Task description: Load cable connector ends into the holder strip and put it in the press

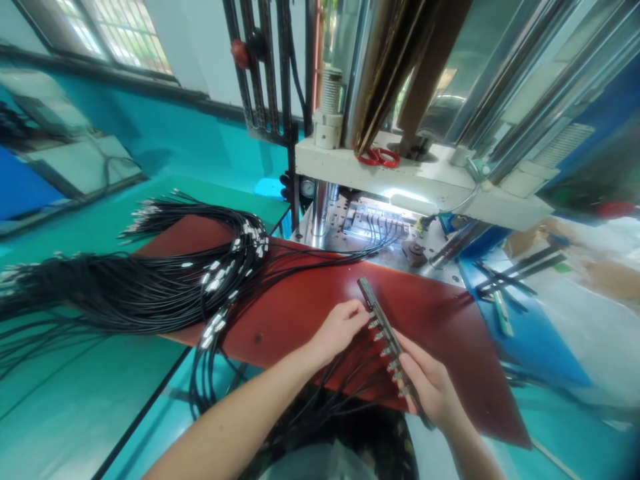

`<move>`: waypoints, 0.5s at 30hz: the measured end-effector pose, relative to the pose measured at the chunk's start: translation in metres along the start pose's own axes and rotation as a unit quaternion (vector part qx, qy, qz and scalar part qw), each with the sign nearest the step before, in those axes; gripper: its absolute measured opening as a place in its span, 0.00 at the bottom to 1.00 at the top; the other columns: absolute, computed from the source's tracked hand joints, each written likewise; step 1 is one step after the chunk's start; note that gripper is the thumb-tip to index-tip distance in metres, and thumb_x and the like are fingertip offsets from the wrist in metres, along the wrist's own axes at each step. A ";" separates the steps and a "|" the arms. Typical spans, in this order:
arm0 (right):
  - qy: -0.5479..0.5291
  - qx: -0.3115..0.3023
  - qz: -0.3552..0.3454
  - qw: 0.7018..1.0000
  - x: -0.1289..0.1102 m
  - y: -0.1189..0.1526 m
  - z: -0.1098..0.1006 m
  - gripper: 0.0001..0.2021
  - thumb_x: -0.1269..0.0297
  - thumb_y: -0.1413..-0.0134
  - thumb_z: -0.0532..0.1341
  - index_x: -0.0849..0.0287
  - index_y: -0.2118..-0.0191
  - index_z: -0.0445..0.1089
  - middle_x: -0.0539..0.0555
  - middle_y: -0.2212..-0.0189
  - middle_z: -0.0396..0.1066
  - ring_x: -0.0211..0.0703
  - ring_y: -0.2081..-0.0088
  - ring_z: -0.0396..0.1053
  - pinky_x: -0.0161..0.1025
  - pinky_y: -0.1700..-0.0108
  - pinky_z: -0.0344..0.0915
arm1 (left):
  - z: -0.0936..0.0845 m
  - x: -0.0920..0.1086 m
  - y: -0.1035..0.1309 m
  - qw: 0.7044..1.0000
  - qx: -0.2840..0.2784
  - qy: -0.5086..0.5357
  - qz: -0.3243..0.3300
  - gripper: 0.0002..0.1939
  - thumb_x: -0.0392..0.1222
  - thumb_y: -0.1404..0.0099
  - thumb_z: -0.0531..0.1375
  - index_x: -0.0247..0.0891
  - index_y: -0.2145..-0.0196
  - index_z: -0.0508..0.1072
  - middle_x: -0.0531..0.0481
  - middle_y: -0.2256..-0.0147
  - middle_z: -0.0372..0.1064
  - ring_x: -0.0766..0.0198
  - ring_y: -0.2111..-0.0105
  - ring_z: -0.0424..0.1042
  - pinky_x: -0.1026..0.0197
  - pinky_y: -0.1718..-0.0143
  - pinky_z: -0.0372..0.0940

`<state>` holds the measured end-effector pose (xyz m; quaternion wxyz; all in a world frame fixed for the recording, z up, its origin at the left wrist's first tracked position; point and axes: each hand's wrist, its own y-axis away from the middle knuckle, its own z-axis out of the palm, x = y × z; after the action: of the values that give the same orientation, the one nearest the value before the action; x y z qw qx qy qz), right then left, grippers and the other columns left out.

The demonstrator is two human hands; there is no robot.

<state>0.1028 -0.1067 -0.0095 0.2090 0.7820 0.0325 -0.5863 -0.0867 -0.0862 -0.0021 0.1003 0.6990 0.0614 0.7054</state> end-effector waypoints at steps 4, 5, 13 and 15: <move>0.034 -0.049 -0.019 0.998 0.006 -0.004 -0.005 0.31 0.48 0.45 0.49 0.61 0.40 0.51 0.55 0.75 0.65 0.32 0.82 0.60 0.29 0.84 0.57 | 0.001 -0.001 -0.002 1.000 0.013 -0.009 0.012 0.14 0.45 0.43 0.52 0.30 0.76 0.57 0.54 0.80 0.51 0.76 0.78 0.49 0.71 0.76 0.47; 0.042 -0.056 -0.019 0.997 0.007 -0.005 -0.006 0.31 0.48 0.45 0.49 0.61 0.40 0.50 0.54 0.75 0.64 0.32 0.83 0.60 0.30 0.84 0.57 | 0.001 -0.002 -0.003 1.000 0.014 -0.012 0.015 0.14 0.46 0.43 0.52 0.30 0.76 0.57 0.54 0.79 0.51 0.76 0.78 0.49 0.70 0.76 0.47; 0.114 -0.096 -0.063 0.987 0.005 -0.008 -0.003 0.29 0.49 0.42 0.45 0.60 0.39 0.48 0.50 0.83 0.60 0.32 0.85 0.57 0.30 0.82 0.59 | 0.003 -0.009 -0.008 1.000 0.023 0.010 0.004 0.12 0.43 0.44 0.51 0.30 0.76 0.57 0.54 0.80 0.51 0.75 0.79 0.50 0.70 0.76 0.47; 0.089 -0.092 -0.041 0.991 0.001 -0.007 -0.003 0.30 0.48 0.43 0.46 0.60 0.39 0.47 0.50 0.82 0.61 0.31 0.86 0.56 0.30 0.84 0.57 | 0.002 -0.008 -0.013 0.999 0.011 -0.035 0.015 0.13 0.45 0.42 0.50 0.30 0.76 0.57 0.54 0.80 0.52 0.74 0.78 0.50 0.69 0.75 0.48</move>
<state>0.1033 -0.0993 -0.0123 0.2526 0.8064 0.1370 -0.5169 -0.0835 -0.0751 -0.0126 0.0843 0.7255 0.0555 0.6808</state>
